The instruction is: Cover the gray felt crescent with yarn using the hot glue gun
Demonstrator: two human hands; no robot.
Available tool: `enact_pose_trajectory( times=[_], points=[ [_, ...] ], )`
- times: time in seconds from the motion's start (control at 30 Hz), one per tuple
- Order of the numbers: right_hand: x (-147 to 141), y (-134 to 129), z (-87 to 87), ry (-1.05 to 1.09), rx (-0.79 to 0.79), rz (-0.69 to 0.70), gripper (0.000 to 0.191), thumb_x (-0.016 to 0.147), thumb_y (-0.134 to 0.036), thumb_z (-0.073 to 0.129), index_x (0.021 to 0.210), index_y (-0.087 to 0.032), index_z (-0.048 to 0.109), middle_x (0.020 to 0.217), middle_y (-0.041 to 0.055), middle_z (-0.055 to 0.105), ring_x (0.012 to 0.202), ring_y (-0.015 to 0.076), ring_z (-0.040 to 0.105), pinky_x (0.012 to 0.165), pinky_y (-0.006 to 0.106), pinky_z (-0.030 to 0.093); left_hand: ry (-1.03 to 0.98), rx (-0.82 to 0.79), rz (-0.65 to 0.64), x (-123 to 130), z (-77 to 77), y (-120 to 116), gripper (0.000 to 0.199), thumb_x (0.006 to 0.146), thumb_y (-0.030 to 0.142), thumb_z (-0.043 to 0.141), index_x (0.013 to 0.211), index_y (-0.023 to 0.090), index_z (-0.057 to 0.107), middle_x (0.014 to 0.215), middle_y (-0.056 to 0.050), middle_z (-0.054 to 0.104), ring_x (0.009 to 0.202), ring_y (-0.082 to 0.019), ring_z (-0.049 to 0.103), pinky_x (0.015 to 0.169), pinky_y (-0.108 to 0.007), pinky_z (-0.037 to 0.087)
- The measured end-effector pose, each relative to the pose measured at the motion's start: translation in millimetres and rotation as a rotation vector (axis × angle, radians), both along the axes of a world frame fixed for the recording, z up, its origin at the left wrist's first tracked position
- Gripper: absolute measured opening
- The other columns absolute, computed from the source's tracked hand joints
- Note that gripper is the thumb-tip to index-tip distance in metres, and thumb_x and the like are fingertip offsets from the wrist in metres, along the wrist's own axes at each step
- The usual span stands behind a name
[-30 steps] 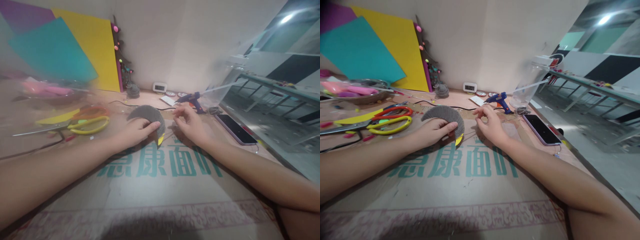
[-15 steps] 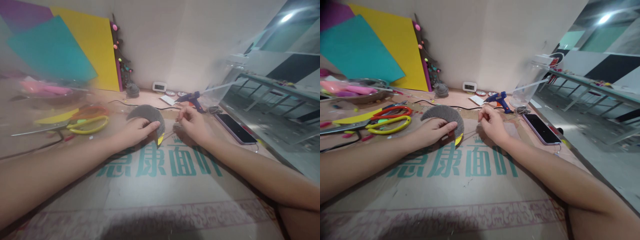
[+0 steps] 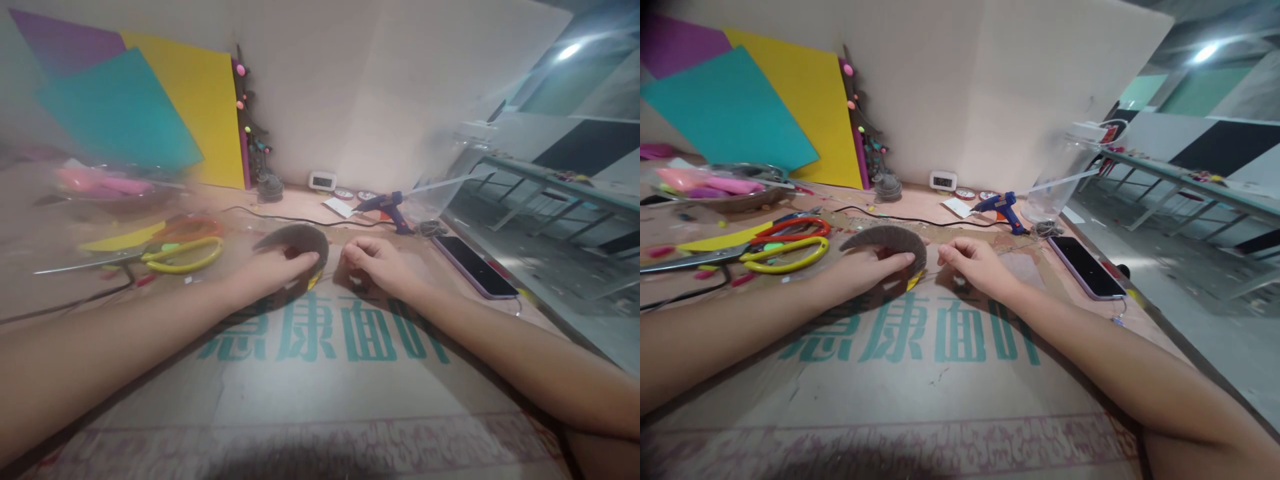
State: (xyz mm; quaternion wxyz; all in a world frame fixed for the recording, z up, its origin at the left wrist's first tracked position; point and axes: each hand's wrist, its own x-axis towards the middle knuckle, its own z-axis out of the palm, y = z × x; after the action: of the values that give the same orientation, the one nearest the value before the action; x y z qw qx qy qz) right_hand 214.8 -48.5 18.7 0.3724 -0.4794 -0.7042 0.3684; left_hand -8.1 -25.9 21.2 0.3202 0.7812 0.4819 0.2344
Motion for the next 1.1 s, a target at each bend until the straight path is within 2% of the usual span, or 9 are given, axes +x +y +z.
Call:
enact_pose_trajectory(
  times=[0.1,0.17,0.3,0.43,0.67,1.1],
  points=[
    [-1.0,0.0,-2.8,-0.002,-0.003,0.002,0.04,0.089,-0.053,0.053,0.072,-0.018,0.062,0.058,-0.0018,0.052,0.05,0.01,0.043,0.045,0.023,0.032,-0.112,-0.042,-0.062,-1.5,-2.0,1.6,0.043,0.083,0.054,0.048,0.103,0.022,0.07,0.103,-0.003,0.074,0.097,-0.024,0.066,0.078,-0.028,0.047],
    [-1.8,1.0,-4.0,0.021,-0.003,0.008,0.037,0.089,-0.051,0.054,0.073,-0.018,0.062,0.06,-0.002,0.053,0.05,0.0096,0.043,0.045,0.023,0.033,-0.109,-0.069,-0.061,-1.4,-2.3,2.1,0.045,0.082,0.056,0.049,0.104,0.022,0.07,0.099,-0.003,0.075,0.094,-0.024,0.067,0.077,-0.028,0.048],
    [-3.3,5.1,-8.6,0.133,0.036,0.001,0.017,0.084,-0.035,0.062,0.091,-0.02,0.061,0.073,-0.0014,0.061,0.06,0.011,0.055,0.051,0.023,0.042,-0.025,-0.141,0.009,0.0,-1.0,2.4,0.057,0.079,0.068,0.047,0.086,0.017,0.072,0.078,-0.007,0.074,0.07,-0.024,0.066,0.06,-0.03,0.046],
    [-3.3,7.5,-12.0,0.147,0.102,-0.034,0.013,0.085,-0.027,0.058,0.096,-0.021,0.059,0.078,-0.0017,0.061,0.07,0.0124,0.059,0.059,0.026,0.048,-0.023,-0.182,0.028,0.9,-0.6,2.9,0.06,0.077,0.072,0.046,0.075,0.016,0.069,0.069,-0.008,0.071,0.057,-0.02,0.062,0.05,-0.028,0.041],
    [0.4,10.5,-10.9,0.017,0.259,-0.14,0.017,0.081,-0.019,0.059,0.099,-0.02,0.059,0.079,-0.0021,0.055,0.069,0.0126,0.054,0.064,0.028,0.047,-0.037,-0.166,0.008,0.7,-5.0,4.8,0.061,0.078,0.072,0.045,0.08,0.016,0.069,0.068,-0.008,0.071,0.057,-0.019,0.062,0.049,-0.027,0.042],
    [1.0,11.4,-8.6,-0.075,0.387,-0.167,0.018,0.079,-0.014,0.058,0.097,-0.018,0.06,0.084,0.0008,0.056,0.077,0.0148,0.055,0.072,0.03,0.045,-0.025,-0.16,0.027,1.9,-2.3,3.3,0.058,0.079,0.07,0.046,0.072,0.017,0.068,0.064,-0.007,0.07,0.053,-0.019,0.06,0.048,-0.028,0.04]
  ],
)
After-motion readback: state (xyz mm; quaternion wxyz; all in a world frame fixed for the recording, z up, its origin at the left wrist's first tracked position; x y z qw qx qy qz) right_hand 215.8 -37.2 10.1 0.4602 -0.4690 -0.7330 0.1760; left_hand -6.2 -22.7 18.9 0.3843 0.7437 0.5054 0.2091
